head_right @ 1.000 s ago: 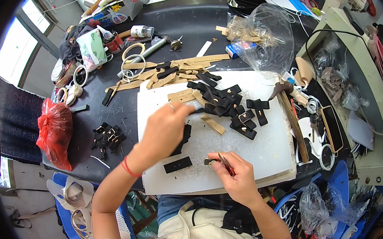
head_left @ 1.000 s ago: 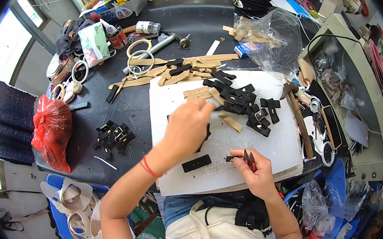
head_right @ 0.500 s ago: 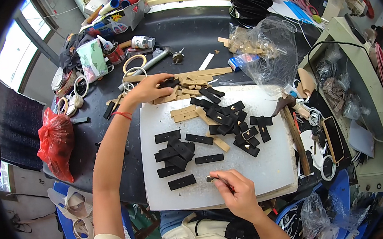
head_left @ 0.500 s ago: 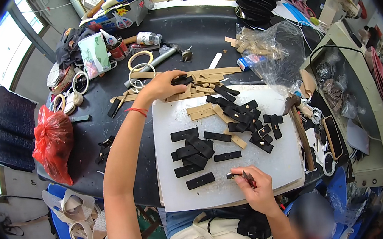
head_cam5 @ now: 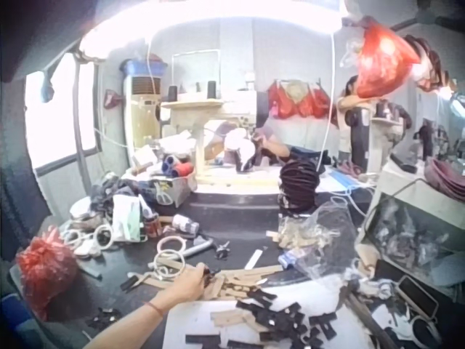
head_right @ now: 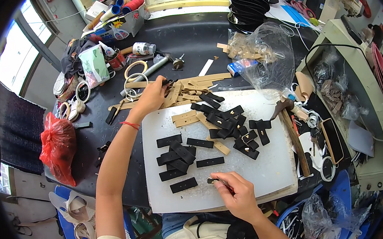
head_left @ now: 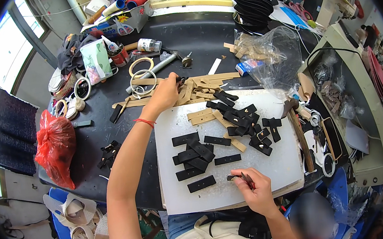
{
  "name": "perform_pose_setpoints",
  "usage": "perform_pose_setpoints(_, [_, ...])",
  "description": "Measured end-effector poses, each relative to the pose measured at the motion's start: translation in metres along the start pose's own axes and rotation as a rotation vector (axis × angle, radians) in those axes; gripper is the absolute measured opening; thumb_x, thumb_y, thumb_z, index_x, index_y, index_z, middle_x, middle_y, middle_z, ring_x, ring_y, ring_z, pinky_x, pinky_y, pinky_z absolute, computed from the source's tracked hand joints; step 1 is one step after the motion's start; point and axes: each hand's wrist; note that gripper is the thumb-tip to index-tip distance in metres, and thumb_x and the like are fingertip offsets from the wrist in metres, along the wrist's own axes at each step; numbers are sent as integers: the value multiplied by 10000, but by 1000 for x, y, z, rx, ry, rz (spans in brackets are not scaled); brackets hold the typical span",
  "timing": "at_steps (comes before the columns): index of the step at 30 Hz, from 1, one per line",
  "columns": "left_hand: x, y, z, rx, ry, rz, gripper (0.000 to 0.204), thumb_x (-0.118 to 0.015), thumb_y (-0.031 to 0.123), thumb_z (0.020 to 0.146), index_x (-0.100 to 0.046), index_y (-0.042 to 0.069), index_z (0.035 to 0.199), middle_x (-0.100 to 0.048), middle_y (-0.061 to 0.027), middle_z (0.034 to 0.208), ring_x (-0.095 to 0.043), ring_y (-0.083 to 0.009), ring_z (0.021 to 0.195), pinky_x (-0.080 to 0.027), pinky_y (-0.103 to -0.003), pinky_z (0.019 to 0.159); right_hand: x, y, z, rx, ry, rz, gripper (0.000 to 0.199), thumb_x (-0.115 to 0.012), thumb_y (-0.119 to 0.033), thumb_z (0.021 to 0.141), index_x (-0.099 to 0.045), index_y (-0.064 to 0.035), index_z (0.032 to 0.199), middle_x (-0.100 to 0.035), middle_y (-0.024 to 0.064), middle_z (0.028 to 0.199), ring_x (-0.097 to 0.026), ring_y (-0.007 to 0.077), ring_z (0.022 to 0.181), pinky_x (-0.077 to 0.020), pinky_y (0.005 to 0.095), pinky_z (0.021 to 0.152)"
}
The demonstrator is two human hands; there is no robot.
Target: The person sits at a cluttered workbench and repeatedly picks up small black leather straps and metal buckles. Using a red-handled knife, they insert the metal prongs of the buckles into the leather straps one by one. The finished buckled straps are placed on a white cutting board on the table.
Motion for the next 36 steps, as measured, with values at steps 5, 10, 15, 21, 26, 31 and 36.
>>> perform_pose_setpoints(5, [-3,-7,3,-31,284,-124,137,-474,19,858,-480,-46,979,-613,-270,912,-578,-436,858,-430,-492,745,0,-2,0,20,2,-2,197,-617,19,808,-654,-26,997,-632,64,819,-500,80,584,-404,210,520])
perform_pose_setpoints(10, [26,57,-51,-217,413,-87,194,-462,-48,808,-471,-10,998,-581,-217,832,-557,-392,799,-446,-446,705,5,2,-3,33,-1,8,208,-610,33,804,-655,-23,998,-625,57,822,-475,69,574,-385,205,509])
perform_pose_setpoints(15, [3,148,-175,-451,196,224,179,-539,34,731,-514,15,907,-547,-121,892,-531,-269,833,-445,-334,671,21,1,-19,7,-35,35,227,-588,61,799,-658,-24,998,-625,52,833,-463,61,572,-372,199,509])
perform_pose_setpoints(21, [-22,167,-213,-337,96,141,460,-563,-42,697,-489,-95,1148,-495,-226,1191,-499,-348,1012,-441,-375,876,31,9,-36,-87,57,10,219,-635,29,798,-646,-14,1012,-620,53,786,-478,58,592,-389,198,528])
perform_pose_setpoints(26, [-11,171,-225,-246,113,-35,539,-654,-66,669,-490,-51,1183,-487,-221,1191,-489,-367,1015,-424,-406,886,36,11,-34,-206,83,23,159,-644,-7,815,-633,9,973,-581,-18,762,-427,16,607,-342,175,524])
perform_pose_setpoints(31, [-1,169,-242,-170,112,-132,290,-686,-14,694,-608,19,971,-587,-98,945,-533,-284,859,-451,-365,737,36,16,-32,18,110,-69,134,-646,5,808,-641,8,942,-565,-33,687,-398,17,557,-323,181,506])
perform_pose_setpoints(36, [-27,172,-240,-242,205,-41,236,-673,-10,712,-623,18,942,-602,-86,872,-553,-264,805,-466,-350,685,38,10,-35,-191,26,35,153,-669,14,779,-651,0,931,-605,29,740,-477,43,574,-368,191,506])
Point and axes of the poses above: each hand's wrist, its own z-axis towards the middle knuckle, its own x-axis out of the back of the hand, y = z × x
